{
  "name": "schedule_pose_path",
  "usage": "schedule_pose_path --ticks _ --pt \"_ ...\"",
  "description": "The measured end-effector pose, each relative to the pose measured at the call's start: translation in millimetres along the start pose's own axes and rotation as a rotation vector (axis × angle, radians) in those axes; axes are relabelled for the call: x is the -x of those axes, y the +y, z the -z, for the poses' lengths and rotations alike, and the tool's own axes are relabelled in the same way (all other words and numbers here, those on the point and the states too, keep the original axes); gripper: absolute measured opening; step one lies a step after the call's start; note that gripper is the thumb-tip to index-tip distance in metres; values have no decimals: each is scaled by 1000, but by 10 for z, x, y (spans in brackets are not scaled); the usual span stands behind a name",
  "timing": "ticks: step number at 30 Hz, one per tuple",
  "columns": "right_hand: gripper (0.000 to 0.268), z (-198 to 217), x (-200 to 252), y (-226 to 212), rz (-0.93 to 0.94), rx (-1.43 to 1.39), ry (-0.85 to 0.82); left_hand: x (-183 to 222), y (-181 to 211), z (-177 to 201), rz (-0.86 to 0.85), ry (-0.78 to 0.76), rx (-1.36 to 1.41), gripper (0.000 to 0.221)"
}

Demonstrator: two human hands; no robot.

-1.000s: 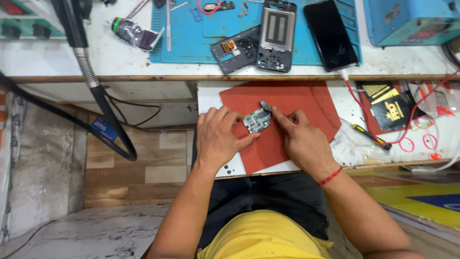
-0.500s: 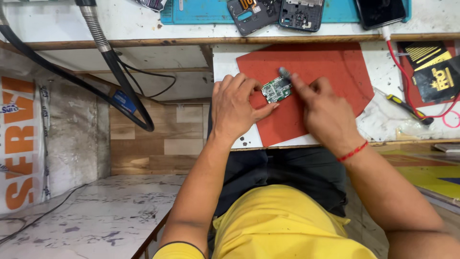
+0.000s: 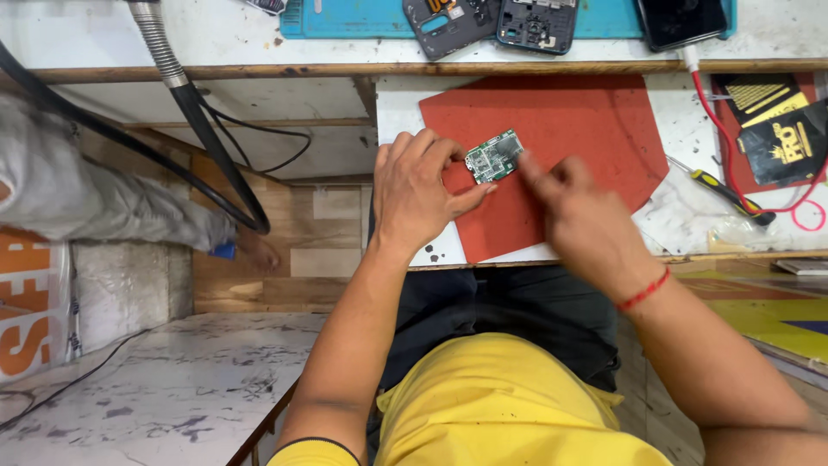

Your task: The person scrubs a small green circuit board with a purple toothbrush on a red mat. They repeatedly rub the surface and edges of the board, occasionally flipping it over to clean different sides. The person holds the board steady with one hand while scrubbing with the other.

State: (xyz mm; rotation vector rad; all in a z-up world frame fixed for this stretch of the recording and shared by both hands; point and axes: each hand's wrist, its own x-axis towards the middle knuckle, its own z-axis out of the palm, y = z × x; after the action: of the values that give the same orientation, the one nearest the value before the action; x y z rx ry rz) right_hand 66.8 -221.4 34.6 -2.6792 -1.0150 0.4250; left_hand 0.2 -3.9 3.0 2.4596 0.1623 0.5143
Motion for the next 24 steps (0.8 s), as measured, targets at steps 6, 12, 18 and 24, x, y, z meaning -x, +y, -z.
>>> schedule_pose_path --ticks 6,12,18,24 --pt "65 -12 -107 4 9 39 141 10 -2 6 -13 7 -16 47" --pt "52 15 -195 -16 42 71 171 13 -6 8 8 -18 -20 47" --pt "63 112 -176 -64 116 93 49 30 -22 0 -6 -5 -24 48" --pt "63 80 42 -145 131 53 -13 36 -61 -12 12 -16 -1 53"
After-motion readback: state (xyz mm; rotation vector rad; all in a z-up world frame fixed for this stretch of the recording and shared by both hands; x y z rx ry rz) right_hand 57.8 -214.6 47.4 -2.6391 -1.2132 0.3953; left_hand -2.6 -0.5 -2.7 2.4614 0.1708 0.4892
